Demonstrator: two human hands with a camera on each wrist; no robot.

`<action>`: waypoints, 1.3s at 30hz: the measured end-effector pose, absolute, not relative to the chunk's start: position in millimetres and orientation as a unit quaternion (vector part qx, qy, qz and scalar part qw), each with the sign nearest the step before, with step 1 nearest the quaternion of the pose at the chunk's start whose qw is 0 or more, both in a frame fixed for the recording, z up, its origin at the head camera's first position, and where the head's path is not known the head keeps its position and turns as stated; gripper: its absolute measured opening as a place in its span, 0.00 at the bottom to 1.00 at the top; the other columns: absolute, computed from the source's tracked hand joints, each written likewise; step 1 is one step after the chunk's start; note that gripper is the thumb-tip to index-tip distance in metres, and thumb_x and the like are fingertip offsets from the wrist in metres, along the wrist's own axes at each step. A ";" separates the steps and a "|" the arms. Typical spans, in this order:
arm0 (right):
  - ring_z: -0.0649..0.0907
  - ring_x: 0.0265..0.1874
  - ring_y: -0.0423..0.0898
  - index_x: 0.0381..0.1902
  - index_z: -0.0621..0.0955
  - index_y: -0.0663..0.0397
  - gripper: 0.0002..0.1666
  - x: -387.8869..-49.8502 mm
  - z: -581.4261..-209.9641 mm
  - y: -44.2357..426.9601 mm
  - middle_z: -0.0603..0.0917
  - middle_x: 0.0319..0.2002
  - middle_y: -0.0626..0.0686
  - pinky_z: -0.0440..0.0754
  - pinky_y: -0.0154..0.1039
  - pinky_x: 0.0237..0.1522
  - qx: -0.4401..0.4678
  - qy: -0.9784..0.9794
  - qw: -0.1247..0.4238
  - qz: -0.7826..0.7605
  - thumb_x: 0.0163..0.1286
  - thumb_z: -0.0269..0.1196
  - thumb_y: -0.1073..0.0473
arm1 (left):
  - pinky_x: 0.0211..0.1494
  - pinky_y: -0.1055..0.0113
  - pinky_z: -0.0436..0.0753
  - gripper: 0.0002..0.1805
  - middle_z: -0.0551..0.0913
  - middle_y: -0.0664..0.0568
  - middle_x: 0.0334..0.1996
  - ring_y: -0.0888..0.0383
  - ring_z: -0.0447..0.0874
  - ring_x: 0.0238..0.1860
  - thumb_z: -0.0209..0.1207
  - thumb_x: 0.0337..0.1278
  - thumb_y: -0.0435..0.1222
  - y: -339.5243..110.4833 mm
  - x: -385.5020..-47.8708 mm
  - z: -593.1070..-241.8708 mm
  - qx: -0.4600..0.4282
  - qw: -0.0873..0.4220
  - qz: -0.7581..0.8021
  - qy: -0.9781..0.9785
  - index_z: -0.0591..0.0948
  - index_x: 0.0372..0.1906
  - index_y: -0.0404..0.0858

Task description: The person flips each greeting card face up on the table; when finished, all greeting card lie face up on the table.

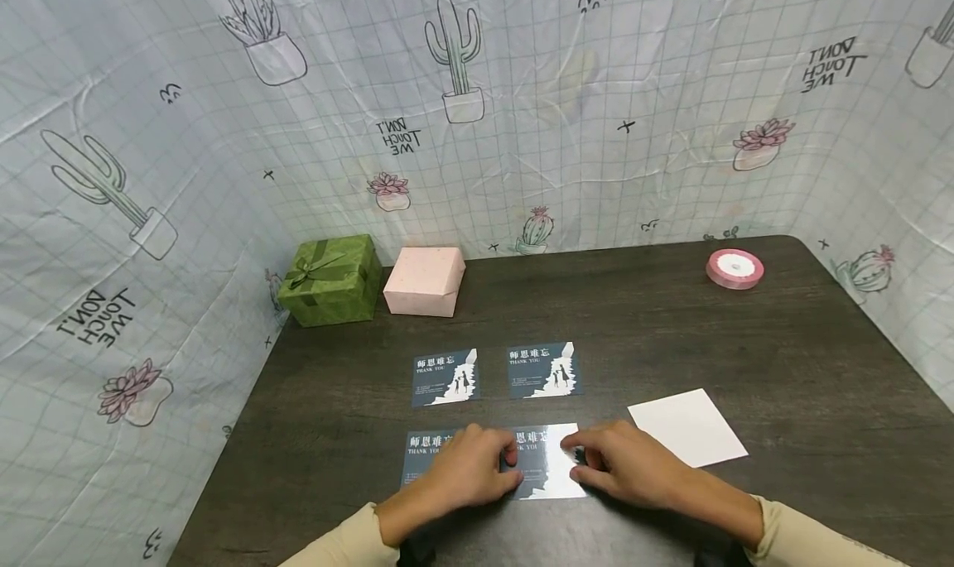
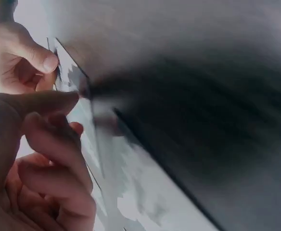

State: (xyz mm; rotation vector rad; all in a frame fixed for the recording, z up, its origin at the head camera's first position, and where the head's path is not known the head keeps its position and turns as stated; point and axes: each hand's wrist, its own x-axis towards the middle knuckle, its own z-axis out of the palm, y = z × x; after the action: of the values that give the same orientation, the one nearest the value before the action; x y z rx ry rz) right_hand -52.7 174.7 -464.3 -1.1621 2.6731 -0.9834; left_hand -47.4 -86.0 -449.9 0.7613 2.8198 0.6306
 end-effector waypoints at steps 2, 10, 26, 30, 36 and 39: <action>0.72 0.20 0.26 0.52 0.83 0.55 0.18 -55.7 -457.6 183.8 0.75 0.23 0.31 0.72 0.25 0.23 -0.375 0.861 0.046 -0.339 0.67 0.68 0.53 | 0.16 0.72 0.65 0.09 0.68 0.68 0.10 0.70 0.66 0.14 0.70 0.49 0.45 -76.9 -50.7 -446.4 0.256 0.078 0.214 0.939 0.80 0.25 0.52; 0.75 0.30 0.35 0.56 0.81 0.52 0.31 -74.6 -425.0 260.9 0.80 0.37 0.43 0.73 0.31 0.27 -0.328 0.887 0.080 -0.315 0.59 0.73 0.43 | 0.23 0.72 0.71 0.13 0.75 0.69 0.18 0.70 0.72 0.21 0.70 0.50 0.49 -13.0 -73.9 -425.2 0.260 0.164 0.239 0.921 0.83 0.35 0.48; 0.73 0.37 0.48 0.60 0.74 0.53 0.56 -90.6 -435.0 340.8 0.73 0.47 0.56 0.72 0.36 0.31 -0.202 0.930 0.168 -0.257 0.34 0.83 0.39 | 0.27 0.66 0.71 0.37 0.71 0.58 0.33 0.61 0.68 0.33 0.70 0.29 0.72 78.3 -100.6 -425.8 0.244 0.165 0.075 0.953 0.74 0.36 0.48; 0.72 0.36 0.47 0.60 0.73 0.50 0.57 -91.1 -435.1 339.8 0.73 0.48 0.55 0.71 0.36 0.30 -0.188 0.933 0.173 -0.251 0.32 0.83 0.38 | 0.27 0.67 0.70 0.45 0.72 0.57 0.34 0.60 0.68 0.34 0.70 0.17 0.76 89.8 -98.7 -428.6 0.242 0.136 0.038 0.960 0.75 0.38 0.47; 0.72 0.36 0.46 0.59 0.74 0.46 0.56 -90.4 -433.0 336.3 0.73 0.50 0.54 0.70 0.40 0.28 -0.177 0.939 0.178 -0.236 0.30 0.84 0.39 | 0.28 0.67 0.68 0.52 0.71 0.57 0.36 0.60 0.68 0.35 0.71 0.05 0.77 100.0 -95.0 -430.4 0.244 0.118 -0.004 0.963 0.75 0.42 0.47; 0.73 0.37 0.46 0.60 0.74 0.45 0.56 -89.7 -431.6 334.3 0.73 0.50 0.54 0.70 0.40 0.27 -0.173 0.939 0.184 -0.235 0.30 0.84 0.40 | 0.29 0.66 0.68 0.51 0.70 0.57 0.36 0.60 0.67 0.36 0.72 0.05 0.76 102.4 -95.2 -432.1 0.245 0.120 -0.018 0.962 0.74 0.42 0.47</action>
State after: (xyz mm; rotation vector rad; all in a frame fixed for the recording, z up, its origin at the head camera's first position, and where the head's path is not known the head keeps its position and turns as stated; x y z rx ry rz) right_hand -89.7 334.3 -431.6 -0.4866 2.6474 -0.6625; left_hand -95.2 102.4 -432.1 0.7149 2.8113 -0.0533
